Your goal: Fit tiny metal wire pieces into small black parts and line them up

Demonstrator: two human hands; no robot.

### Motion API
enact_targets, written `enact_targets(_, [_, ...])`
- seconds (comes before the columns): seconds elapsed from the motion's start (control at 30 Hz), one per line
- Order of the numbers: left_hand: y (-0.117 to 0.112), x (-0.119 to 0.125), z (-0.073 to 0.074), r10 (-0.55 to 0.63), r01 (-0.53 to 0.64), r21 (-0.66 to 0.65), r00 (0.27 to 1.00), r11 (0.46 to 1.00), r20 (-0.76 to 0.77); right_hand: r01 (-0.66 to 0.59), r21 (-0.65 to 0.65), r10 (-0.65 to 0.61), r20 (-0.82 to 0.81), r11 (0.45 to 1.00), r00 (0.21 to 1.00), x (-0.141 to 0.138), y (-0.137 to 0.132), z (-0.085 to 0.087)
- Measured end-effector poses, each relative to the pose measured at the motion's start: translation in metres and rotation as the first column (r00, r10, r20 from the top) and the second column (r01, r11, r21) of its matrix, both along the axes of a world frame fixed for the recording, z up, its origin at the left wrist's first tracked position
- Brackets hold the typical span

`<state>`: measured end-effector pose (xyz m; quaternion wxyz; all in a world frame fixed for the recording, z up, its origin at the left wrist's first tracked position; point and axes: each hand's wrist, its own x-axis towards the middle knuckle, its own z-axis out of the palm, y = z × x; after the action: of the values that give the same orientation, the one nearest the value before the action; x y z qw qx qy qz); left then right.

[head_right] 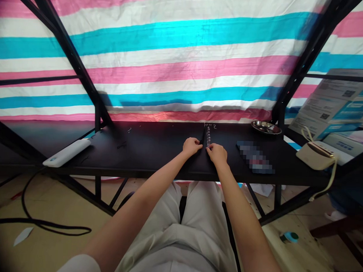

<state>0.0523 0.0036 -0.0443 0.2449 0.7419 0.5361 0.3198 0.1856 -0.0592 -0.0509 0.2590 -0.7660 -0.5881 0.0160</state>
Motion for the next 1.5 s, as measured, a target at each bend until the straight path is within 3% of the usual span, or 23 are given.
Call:
enact_targets(0.4, [-0.01,-0.008,0.012,-0.04,0.046,0.028,0.983,0.999,-0.181,0.015,-0.01,-0.015,0.047,1.0,0.999,0.0,-0.004,-0.002])
enact_targets(0.6, [-0.015,-0.031,0.004,-0.081,0.111,0.11,0.966,0.988,-0.246,0.004,0.006,-0.005,0.107,1.0,0.994,0.0,-0.003,-0.005])
enact_targets(0.8, [-0.02,-0.038,-0.002,-0.088,0.128,0.19,0.974,0.973,-0.207,0.004,0.01,-0.006,0.132,1.0,0.991,-0.001,-0.005,-0.005])
enact_targets(1.5, [-0.019,-0.038,-0.007,-0.093,0.127,0.229,0.984,0.965,-0.154,-0.005,0.025,0.001,0.141,1.0,0.99,-0.001,-0.007,-0.007])
